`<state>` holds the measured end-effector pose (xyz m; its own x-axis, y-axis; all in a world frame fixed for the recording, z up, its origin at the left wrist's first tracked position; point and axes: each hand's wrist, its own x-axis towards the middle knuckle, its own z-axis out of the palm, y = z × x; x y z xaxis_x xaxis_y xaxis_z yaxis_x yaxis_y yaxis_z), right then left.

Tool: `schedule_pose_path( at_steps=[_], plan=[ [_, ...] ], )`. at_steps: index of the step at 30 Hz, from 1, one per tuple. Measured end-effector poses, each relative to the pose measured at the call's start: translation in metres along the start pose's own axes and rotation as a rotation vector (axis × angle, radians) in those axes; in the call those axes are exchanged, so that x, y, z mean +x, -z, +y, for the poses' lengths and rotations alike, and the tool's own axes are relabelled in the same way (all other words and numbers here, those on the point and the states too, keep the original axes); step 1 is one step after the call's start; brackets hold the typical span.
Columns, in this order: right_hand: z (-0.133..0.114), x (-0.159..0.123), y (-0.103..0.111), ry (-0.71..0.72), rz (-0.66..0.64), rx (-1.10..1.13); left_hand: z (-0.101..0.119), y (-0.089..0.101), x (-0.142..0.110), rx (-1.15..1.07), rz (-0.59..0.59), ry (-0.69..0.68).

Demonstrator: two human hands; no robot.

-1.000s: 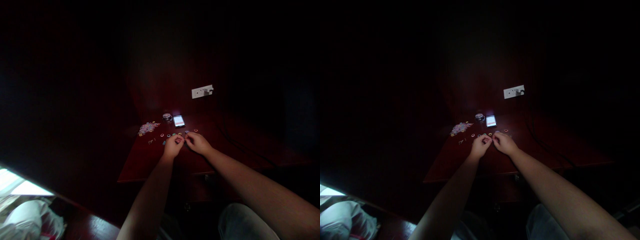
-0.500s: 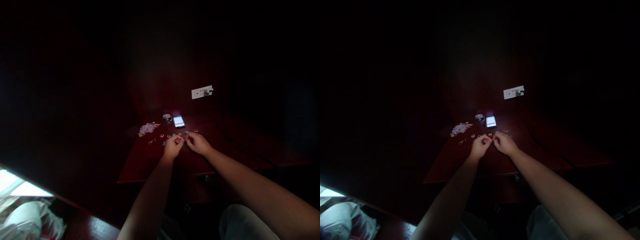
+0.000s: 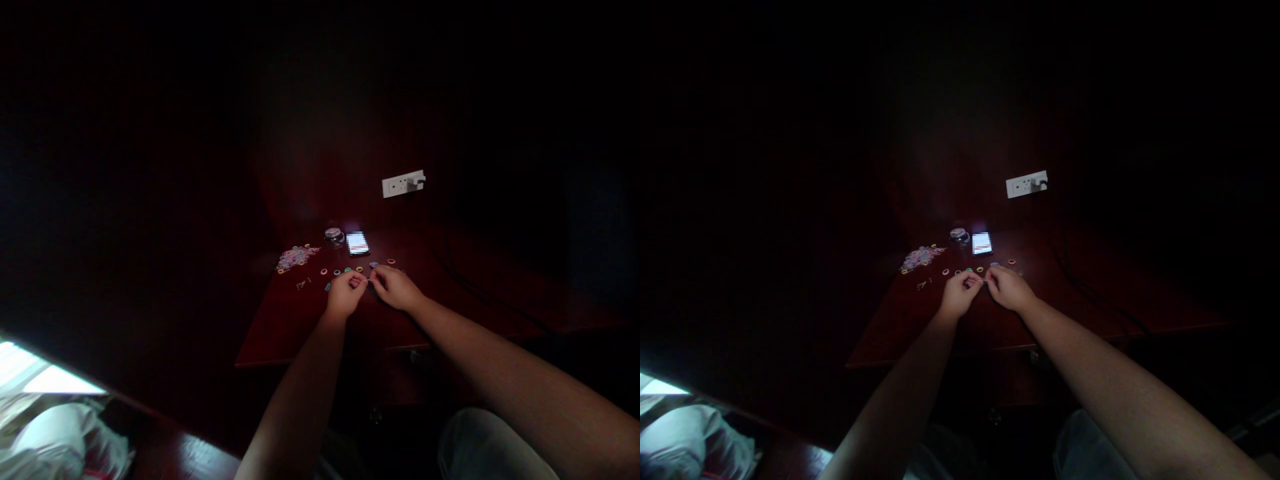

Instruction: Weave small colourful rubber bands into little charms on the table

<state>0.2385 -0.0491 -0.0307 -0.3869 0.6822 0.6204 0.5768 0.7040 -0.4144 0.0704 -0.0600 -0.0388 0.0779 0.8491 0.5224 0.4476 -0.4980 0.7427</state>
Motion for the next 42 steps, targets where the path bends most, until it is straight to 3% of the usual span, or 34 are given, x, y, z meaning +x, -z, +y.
schedule_pose_path(
  at_steps=[21,29,42],
  plan=[
    [-0.0022,0.0001,0.0022,-0.017,0.033,-0.009,0.0045,0.0005,-0.0001,0.017,0.013,0.053],
    [-0.0046,0.0001,0.0032,-0.050,0.009,0.009,0.0012,-0.0004,0.0007,-0.021,-0.037,0.050],
    [-0.0051,-0.0011,0.0048,-0.099,0.001,0.027,0.0041,0.0001,0.0000,-0.004,0.031,0.045]
  ],
)
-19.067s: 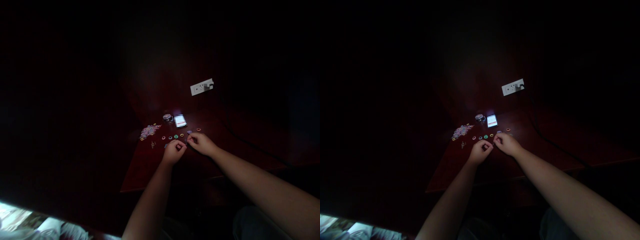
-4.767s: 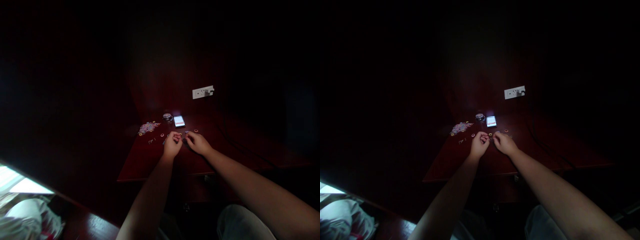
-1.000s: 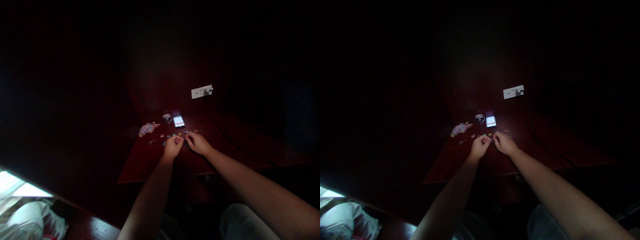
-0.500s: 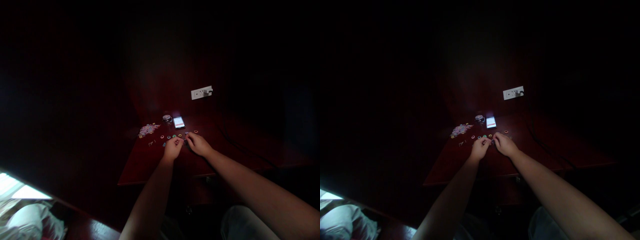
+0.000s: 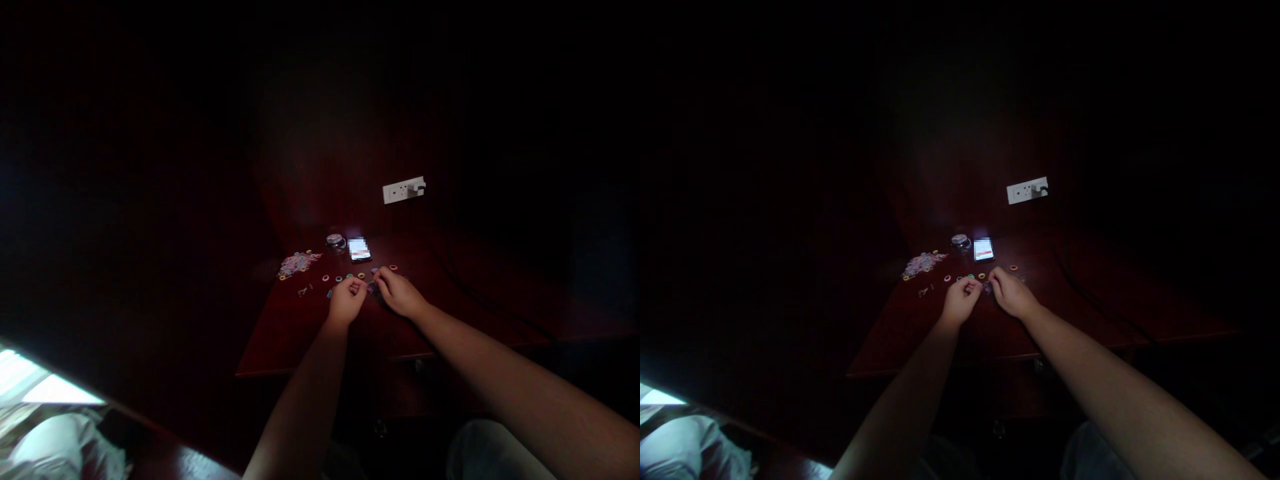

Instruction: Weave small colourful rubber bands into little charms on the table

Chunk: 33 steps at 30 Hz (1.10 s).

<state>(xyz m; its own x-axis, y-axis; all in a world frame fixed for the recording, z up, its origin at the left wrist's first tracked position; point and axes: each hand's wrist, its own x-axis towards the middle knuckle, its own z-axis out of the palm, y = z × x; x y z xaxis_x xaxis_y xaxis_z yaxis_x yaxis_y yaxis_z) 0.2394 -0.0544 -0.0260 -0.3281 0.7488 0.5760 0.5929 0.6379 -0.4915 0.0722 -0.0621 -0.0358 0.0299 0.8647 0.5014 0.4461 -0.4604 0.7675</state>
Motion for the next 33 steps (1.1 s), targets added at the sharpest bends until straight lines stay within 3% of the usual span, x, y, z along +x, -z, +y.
schedule_pose_path(
  at_steps=[14,33],
  plan=[
    [0.0027,0.0000,-0.0026,0.160,0.000,-0.002,-0.0014,-0.0005,-0.0001,-0.035,-0.043,-0.018],
    [0.0077,0.0023,-0.0005,0.093,0.068,0.033,-0.0032,-0.0008,-0.0001,-0.036,-0.022,-0.016]
  ],
)
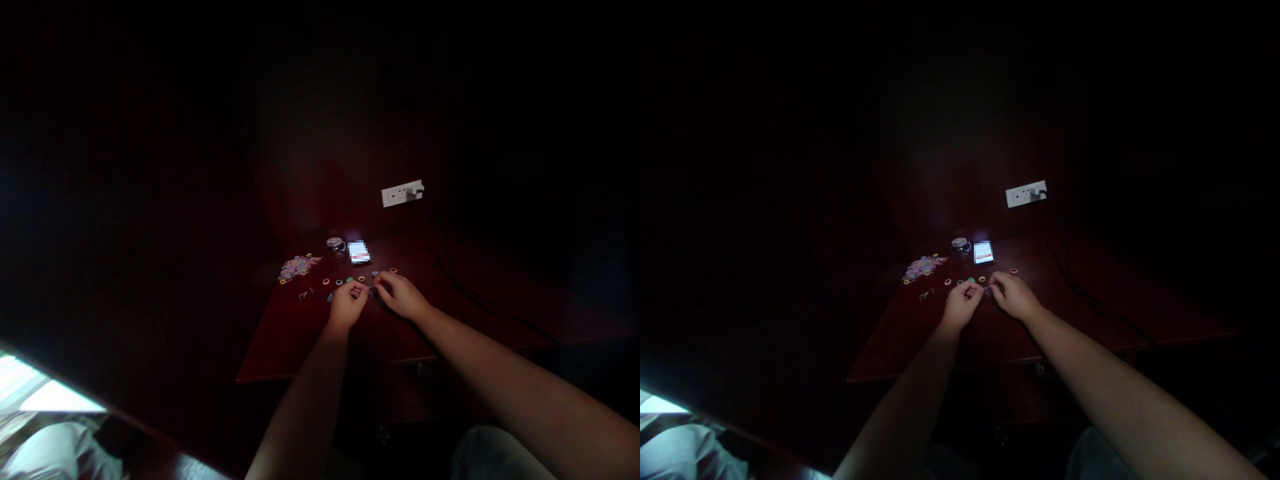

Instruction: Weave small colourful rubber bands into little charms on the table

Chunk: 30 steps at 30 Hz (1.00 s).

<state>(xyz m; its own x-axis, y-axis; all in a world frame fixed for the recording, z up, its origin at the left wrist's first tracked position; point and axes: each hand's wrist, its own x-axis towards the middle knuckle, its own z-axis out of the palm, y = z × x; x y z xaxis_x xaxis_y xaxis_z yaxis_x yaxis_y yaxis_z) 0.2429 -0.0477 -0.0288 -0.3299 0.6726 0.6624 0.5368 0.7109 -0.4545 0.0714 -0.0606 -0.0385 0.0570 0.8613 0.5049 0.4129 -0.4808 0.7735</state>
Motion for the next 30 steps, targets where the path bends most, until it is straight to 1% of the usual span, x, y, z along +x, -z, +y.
schedule_pose_path(
  at_steps=[8,27,30],
  plan=[
    [0.0004,0.0001,0.0002,0.001,0.010,0.022,0.0031,0.0006,-0.0003,0.002,0.023,0.027],
    [-0.0046,-0.0006,0.0048,0.004,-0.003,0.035,0.0044,0.0020,-0.0004,-0.008,0.002,0.039],
    [-0.0037,-0.0005,0.0055,0.006,0.011,0.034,0.0040,0.0018,0.0001,-0.006,0.005,0.044]
  ],
)
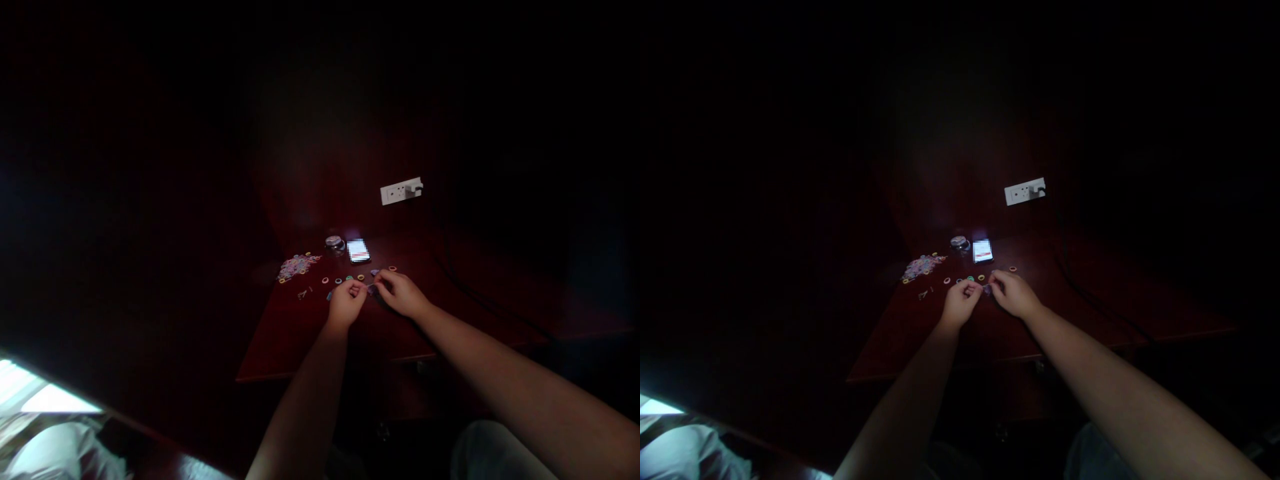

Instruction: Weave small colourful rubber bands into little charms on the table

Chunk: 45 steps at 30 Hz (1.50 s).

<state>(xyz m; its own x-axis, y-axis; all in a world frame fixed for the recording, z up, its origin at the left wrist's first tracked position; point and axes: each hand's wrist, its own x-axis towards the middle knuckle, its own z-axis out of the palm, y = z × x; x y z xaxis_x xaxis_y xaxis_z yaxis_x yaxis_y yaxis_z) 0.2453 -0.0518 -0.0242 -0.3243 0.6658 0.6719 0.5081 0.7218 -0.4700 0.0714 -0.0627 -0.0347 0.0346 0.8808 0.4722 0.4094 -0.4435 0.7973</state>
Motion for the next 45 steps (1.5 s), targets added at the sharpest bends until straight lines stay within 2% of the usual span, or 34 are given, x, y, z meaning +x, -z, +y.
schedule_pose_path(
  at_steps=[21,38,42,45],
  plan=[
    [0.005,-0.001,-0.003,0.026,0.033,0.029,-0.002,0.000,0.001,-0.024,0.004,-0.010],
    [0.003,0.001,-0.004,0.046,-0.025,0.009,-0.004,-0.001,0.001,-0.006,-0.011,-0.021],
    [0.014,0.001,0.000,-0.014,0.050,-0.018,-0.003,0.000,0.001,-0.022,-0.018,-0.001],
    [0.031,0.000,0.010,-0.173,0.124,-0.111,-0.004,-0.001,0.001,-0.026,-0.010,0.005]
  ],
)
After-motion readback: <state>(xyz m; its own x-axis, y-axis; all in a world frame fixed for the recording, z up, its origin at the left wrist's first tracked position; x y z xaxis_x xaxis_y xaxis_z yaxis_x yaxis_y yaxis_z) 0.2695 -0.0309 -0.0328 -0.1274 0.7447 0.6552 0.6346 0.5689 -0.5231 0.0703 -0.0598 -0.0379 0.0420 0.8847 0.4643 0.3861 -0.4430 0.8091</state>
